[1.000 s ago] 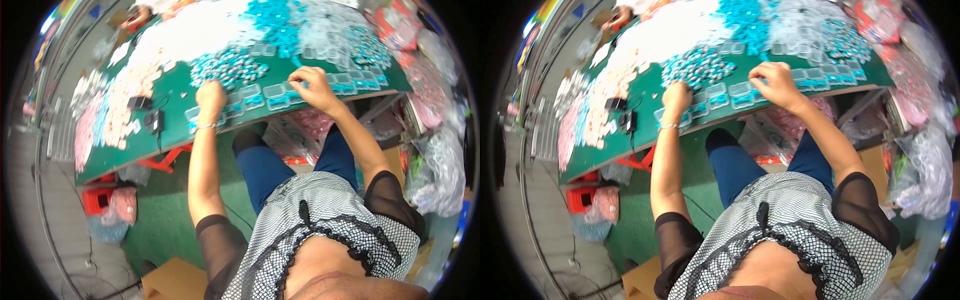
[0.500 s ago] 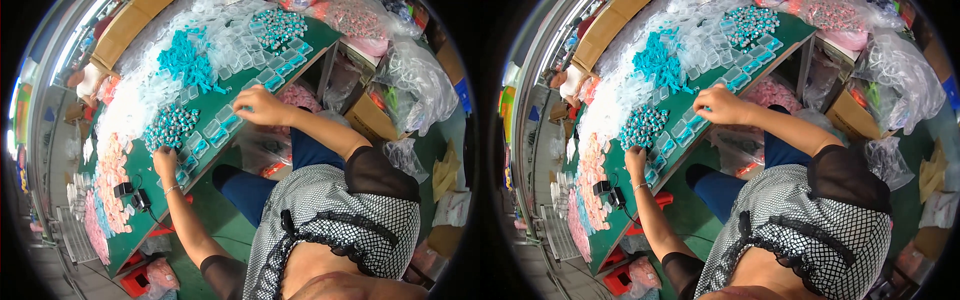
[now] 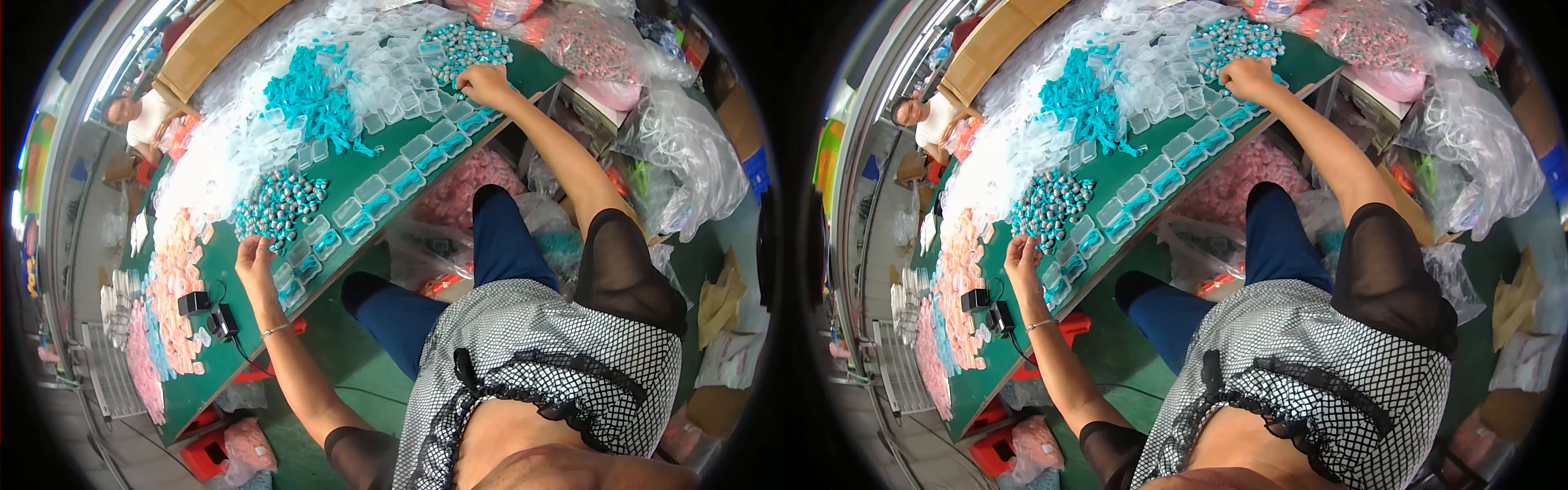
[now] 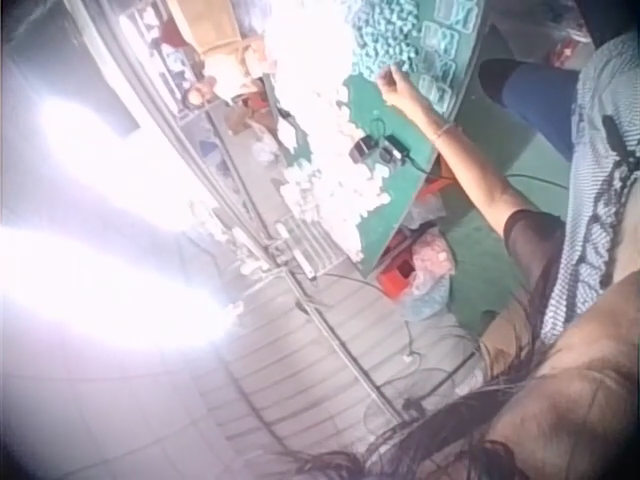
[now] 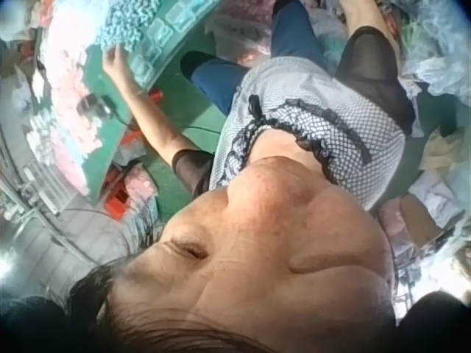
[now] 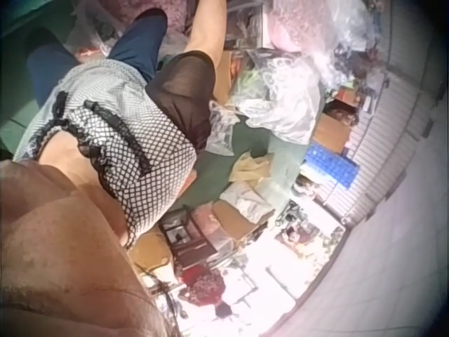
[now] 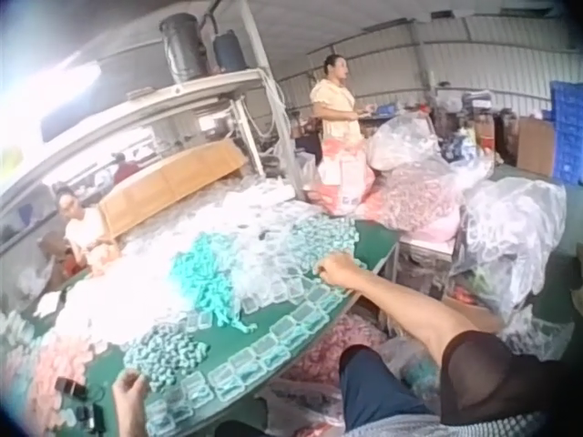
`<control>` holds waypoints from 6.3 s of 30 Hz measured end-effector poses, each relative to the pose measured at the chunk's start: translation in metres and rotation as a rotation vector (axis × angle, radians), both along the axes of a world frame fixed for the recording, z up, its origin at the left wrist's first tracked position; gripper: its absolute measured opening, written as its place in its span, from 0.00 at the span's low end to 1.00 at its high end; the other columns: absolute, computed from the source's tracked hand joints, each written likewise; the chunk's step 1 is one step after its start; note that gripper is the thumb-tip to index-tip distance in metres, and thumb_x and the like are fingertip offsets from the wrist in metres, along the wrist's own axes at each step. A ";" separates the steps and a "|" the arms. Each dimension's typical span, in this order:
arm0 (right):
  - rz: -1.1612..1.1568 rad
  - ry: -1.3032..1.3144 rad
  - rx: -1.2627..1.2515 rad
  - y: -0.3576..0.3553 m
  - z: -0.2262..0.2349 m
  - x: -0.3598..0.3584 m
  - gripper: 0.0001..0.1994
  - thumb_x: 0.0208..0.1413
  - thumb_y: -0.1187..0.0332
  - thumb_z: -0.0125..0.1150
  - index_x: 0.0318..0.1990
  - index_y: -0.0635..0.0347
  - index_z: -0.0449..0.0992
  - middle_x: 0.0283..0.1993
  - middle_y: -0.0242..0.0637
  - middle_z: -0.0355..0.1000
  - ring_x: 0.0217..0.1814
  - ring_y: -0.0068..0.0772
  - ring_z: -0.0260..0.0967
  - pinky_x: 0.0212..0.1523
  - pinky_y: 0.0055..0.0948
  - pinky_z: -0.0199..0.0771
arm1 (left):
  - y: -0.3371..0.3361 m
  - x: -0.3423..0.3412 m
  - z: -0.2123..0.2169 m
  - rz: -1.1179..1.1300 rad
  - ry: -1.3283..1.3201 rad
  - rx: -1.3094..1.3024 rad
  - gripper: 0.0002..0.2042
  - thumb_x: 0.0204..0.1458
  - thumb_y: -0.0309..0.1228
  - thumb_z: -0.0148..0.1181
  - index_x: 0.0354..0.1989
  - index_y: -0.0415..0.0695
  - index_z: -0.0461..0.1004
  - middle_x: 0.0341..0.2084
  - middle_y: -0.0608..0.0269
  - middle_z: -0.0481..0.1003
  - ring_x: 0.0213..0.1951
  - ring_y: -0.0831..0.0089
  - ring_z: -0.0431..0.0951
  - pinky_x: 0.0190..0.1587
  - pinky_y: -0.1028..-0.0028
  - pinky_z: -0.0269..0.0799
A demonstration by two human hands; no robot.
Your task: Sorting and placing small decorative or functional components into small plastic containers.
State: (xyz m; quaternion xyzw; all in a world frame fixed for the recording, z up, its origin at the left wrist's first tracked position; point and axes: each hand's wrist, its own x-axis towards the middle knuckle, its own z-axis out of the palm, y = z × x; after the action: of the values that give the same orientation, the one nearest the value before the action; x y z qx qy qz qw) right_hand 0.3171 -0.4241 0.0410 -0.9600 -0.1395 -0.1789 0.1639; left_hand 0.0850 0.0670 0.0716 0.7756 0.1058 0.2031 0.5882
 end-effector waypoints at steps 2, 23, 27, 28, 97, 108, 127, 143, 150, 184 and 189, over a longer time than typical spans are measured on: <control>0.023 0.038 -0.040 0.007 0.004 0.000 0.04 0.43 0.66 0.61 0.29 0.44 0.80 0.31 0.28 0.75 0.41 0.37 0.71 0.44 0.48 0.55 | -0.003 -0.004 0.002 0.003 0.000 -0.066 0.04 0.53 0.27 0.57 0.33 0.40 0.72 0.27 0.65 0.76 0.25 0.84 0.68 0.27 0.84 0.61; 0.248 0.198 -0.384 0.010 0.010 0.033 0.13 0.40 0.70 0.57 0.36 0.50 0.79 0.36 0.36 0.77 0.41 0.42 0.73 0.40 0.47 0.68 | -0.017 -0.038 0.009 -0.001 0.028 -0.077 0.10 0.50 0.28 0.62 0.38 0.37 0.74 0.30 0.64 0.76 0.31 0.78 0.74 0.32 0.80 0.68; 0.231 0.157 -0.354 0.003 0.007 0.039 0.07 0.41 0.71 0.54 0.29 0.54 0.76 0.32 0.38 0.75 0.39 0.44 0.72 0.36 0.45 0.66 | -0.013 -0.052 0.008 0.008 -0.034 -0.153 0.08 0.48 0.24 0.63 0.36 0.36 0.75 0.29 0.67 0.75 0.29 0.82 0.73 0.31 0.82 0.69; 0.245 0.121 -0.322 0.004 0.006 0.036 0.06 0.41 0.72 0.54 0.29 0.55 0.74 0.31 0.38 0.74 0.39 0.44 0.72 0.36 0.45 0.65 | -0.009 -0.057 0.004 0.034 -0.033 -0.155 0.08 0.48 0.24 0.63 0.36 0.36 0.75 0.29 0.67 0.75 0.29 0.82 0.73 0.31 0.82 0.69; 0.848 -0.123 0.259 0.363 -0.019 -0.227 0.02 0.44 0.65 0.63 0.26 0.48 0.77 0.38 0.26 0.68 0.51 0.33 0.61 0.55 0.57 0.47 | 0.016 -0.094 -0.014 0.099 0.258 0.989 0.12 0.42 0.30 0.63 0.36 0.43 0.77 0.34 0.54 0.74 0.41 0.57 0.73 0.43 0.63 0.70; 0.872 -0.139 0.334 0.310 0.002 -0.204 0.02 0.45 0.67 0.61 0.28 0.48 0.76 0.36 0.25 0.69 0.48 0.31 0.64 0.54 0.50 0.49 | 0.025 -0.022 -0.009 0.309 0.160 1.107 0.09 0.46 0.25 0.52 0.34 0.48 0.78 0.31 0.54 0.75 0.37 0.57 0.77 0.38 0.61 0.73; -0.060 -0.096 -0.007 0.015 0.012 -0.004 0.04 0.44 0.65 0.58 0.28 0.44 0.78 0.31 0.29 0.75 0.39 0.36 0.72 0.41 0.48 0.58 | 0.059 -0.003 -0.013 0.091 0.207 0.635 0.08 0.45 0.28 0.59 0.33 0.38 0.77 0.24 0.57 0.78 0.28 0.72 0.78 0.34 0.72 0.72; -0.130 -0.063 -0.407 0.006 -0.015 0.036 0.09 0.48 0.65 0.51 0.32 0.52 0.78 0.38 0.41 0.76 0.43 0.45 0.73 0.41 0.56 0.60 | 0.016 -0.056 0.004 -0.058 0.073 -0.162 0.11 0.46 0.24 0.62 0.39 0.34 0.76 0.30 0.61 0.77 0.31 0.78 0.76 0.34 0.79 0.72; -0.072 -0.054 -0.167 0.027 0.006 0.003 0.08 0.49 0.62 0.53 0.31 0.49 0.77 0.30 0.35 0.76 0.36 0.41 0.74 0.33 0.43 0.66 | -0.008 -0.078 -0.001 0.033 0.044 0.249 0.07 0.46 0.22 0.62 0.34 0.38 0.76 0.25 0.61 0.78 0.28 0.79 0.77 0.31 0.77 0.72; 0.759 -0.189 0.058 0.325 -0.012 -0.199 0.03 0.43 0.71 0.57 0.22 0.52 0.76 0.28 0.34 0.70 0.39 0.39 0.67 0.47 0.51 0.53 | -0.026 -0.073 -0.021 0.050 -0.219 1.113 0.01 0.42 0.25 0.59 0.23 0.45 0.73 0.29 0.67 0.72 0.35 0.67 0.72 0.35 0.67 0.62; 0.765 -0.167 0.072 0.325 -0.013 -0.201 0.02 0.42 0.72 0.57 0.23 0.53 0.76 0.29 0.36 0.71 0.41 0.40 0.67 0.49 0.53 0.53 | -0.024 -0.068 -0.028 0.086 -0.253 1.183 0.04 0.42 0.26 0.61 0.27 0.46 0.73 0.31 0.67 0.72 0.34 0.67 0.72 0.35 0.67 0.63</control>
State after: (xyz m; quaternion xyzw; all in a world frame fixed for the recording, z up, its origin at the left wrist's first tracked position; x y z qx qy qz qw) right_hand 0.1165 -0.0988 0.0285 -0.8144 -0.4940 -0.1873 0.2402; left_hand 0.0169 0.0434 0.0436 0.9359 -0.0646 0.3418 0.0564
